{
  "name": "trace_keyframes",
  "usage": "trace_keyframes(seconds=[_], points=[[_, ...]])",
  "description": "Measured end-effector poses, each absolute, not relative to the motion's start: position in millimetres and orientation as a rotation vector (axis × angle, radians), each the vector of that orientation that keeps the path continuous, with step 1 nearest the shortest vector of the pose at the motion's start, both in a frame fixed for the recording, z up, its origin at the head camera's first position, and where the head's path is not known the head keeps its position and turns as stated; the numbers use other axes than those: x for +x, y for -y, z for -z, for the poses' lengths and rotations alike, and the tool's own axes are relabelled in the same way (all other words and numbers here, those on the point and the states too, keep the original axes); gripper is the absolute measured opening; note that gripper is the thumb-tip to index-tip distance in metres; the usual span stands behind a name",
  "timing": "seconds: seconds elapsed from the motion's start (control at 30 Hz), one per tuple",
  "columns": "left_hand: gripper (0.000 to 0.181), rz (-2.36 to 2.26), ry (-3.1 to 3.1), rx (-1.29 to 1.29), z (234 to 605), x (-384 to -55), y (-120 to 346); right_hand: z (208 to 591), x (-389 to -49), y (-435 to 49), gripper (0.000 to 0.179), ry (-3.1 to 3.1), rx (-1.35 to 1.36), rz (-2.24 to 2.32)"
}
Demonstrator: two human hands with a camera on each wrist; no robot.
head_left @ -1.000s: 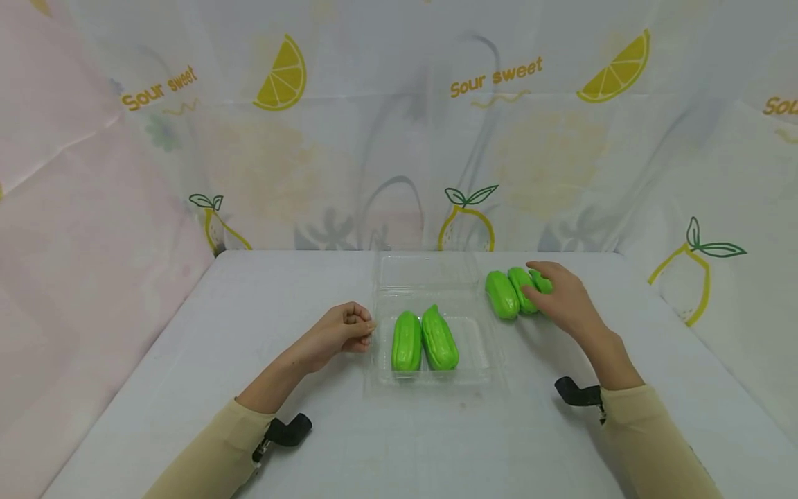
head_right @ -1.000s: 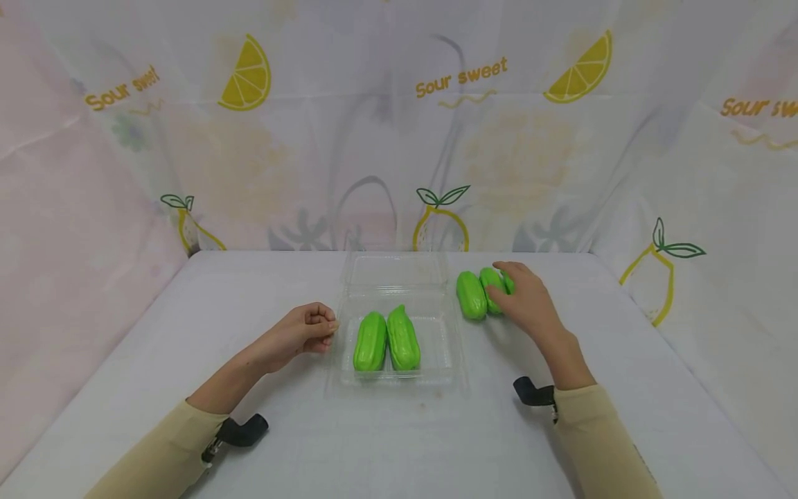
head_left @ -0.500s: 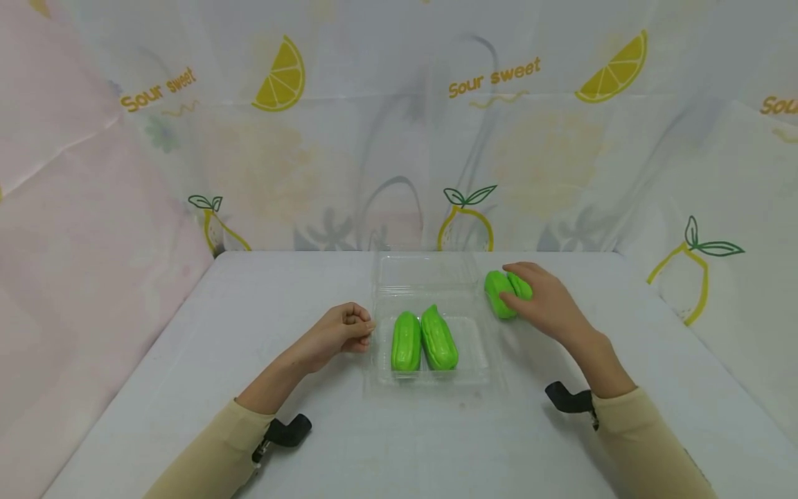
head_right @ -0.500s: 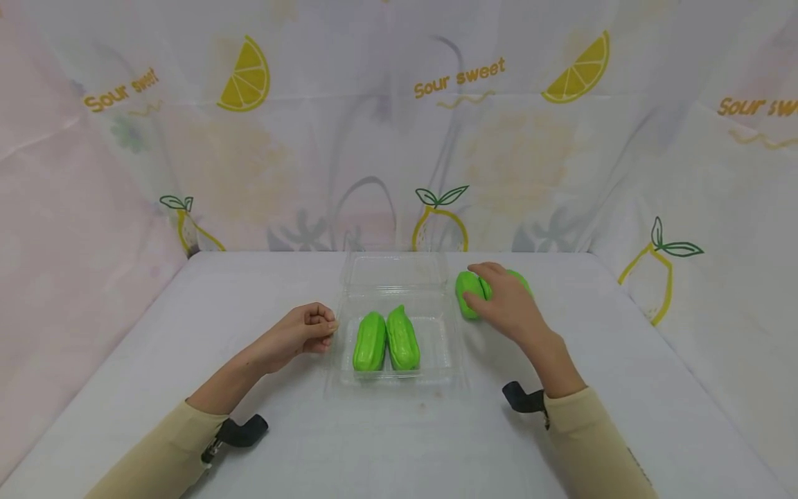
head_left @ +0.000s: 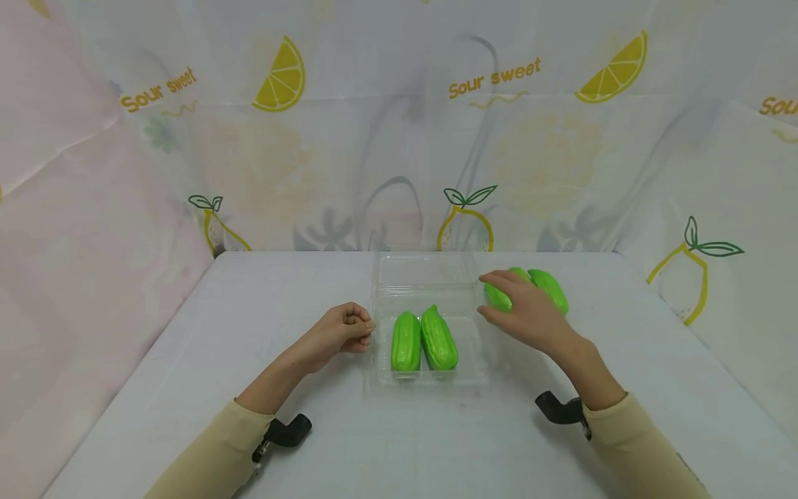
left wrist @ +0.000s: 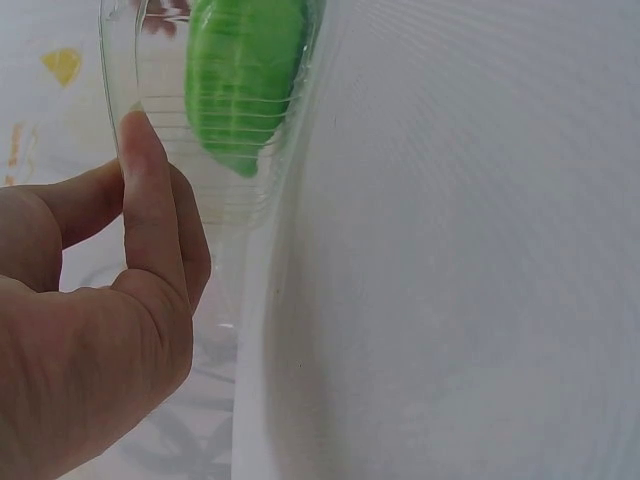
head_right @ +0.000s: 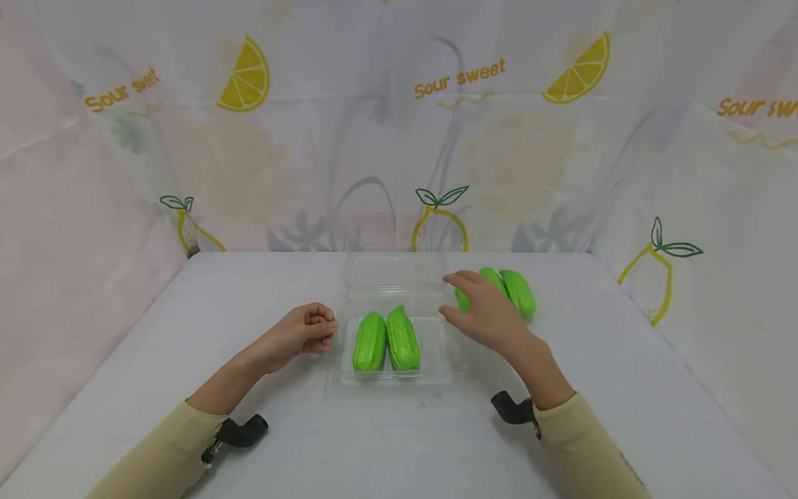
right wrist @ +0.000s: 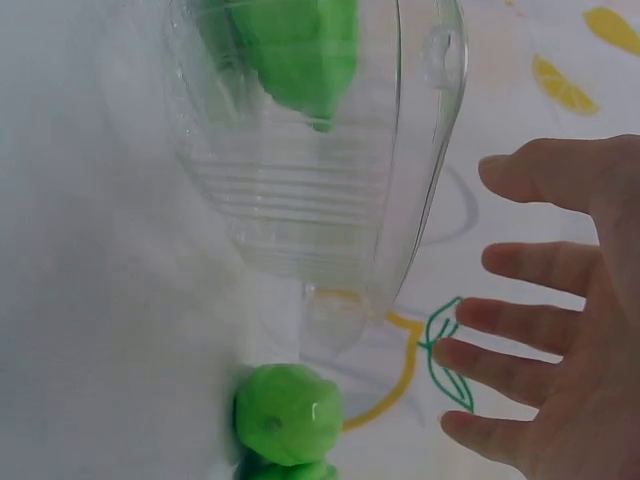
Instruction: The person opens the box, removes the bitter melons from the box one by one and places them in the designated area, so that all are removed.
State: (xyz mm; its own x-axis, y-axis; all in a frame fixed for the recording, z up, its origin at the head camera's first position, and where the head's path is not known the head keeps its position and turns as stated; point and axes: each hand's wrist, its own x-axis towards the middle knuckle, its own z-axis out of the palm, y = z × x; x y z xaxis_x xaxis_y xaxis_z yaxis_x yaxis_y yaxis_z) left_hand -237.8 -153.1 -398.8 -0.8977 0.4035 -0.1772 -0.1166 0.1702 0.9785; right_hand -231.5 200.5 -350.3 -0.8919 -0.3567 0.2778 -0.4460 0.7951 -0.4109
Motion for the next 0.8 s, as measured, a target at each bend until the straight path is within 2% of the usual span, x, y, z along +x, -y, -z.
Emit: trace_keyframes(seconds=[0.8], points=[[0.018, -1.774, -2.062, 0.277, 398.6, -237.0, 152.2, 366.5, -216.9, -165.4, 0.053, 2.848, 0.805, -0.683]])
